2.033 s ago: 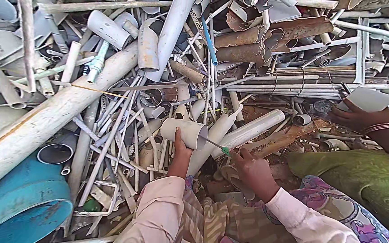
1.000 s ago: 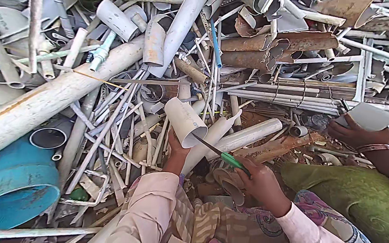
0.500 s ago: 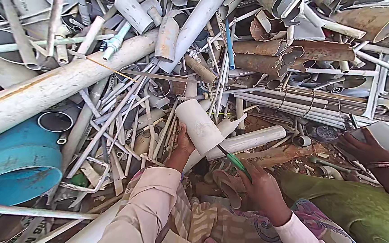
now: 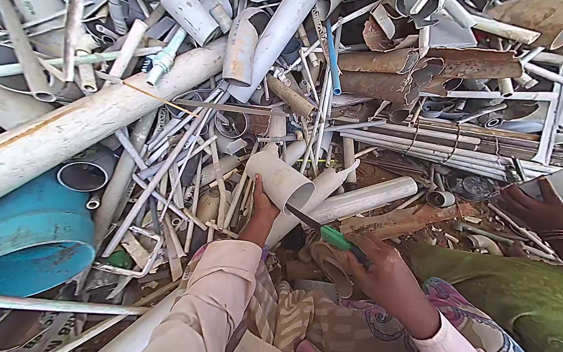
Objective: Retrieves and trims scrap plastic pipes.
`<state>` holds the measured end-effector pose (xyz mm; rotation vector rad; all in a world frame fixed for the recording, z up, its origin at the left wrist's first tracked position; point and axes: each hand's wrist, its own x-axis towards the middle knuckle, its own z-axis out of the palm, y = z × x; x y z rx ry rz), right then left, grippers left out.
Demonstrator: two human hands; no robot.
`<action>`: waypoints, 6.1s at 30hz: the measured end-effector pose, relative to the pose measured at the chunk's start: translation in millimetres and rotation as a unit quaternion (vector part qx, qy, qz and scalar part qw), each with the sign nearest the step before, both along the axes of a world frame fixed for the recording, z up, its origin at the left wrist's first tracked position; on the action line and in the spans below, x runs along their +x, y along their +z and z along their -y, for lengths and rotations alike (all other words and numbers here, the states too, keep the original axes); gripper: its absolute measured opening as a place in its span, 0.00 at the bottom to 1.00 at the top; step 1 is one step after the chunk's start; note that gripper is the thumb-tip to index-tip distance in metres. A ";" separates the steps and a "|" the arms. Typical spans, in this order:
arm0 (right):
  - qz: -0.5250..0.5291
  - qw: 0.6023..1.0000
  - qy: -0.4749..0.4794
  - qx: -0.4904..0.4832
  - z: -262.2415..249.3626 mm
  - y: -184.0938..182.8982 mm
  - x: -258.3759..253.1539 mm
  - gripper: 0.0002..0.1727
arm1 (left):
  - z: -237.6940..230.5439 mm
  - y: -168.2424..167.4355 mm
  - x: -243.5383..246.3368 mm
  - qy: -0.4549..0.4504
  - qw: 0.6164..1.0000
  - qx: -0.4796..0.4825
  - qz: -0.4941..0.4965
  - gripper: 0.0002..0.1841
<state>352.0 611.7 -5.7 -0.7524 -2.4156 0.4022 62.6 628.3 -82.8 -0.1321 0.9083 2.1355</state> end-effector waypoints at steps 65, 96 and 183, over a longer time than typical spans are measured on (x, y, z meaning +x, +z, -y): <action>0.010 0.999 0.032 -0.036 -3.7 -15.5 -14.5 0.17 | -0.7 -0.5 3.3 0.008 0.999 0.008 -0.042 0.31; -0.051 0.998 -0.006 0.028 -11.4 -28.3 -34.1 0.15 | -0.6 -3.4 8.0 -0.015 0.997 0.036 -0.066 0.32; 0.284 0.938 0.085 -0.177 -9.6 21.6 -79.2 0.25 | 6.5 -25.1 13.2 -0.142 0.984 0.061 -0.088 0.40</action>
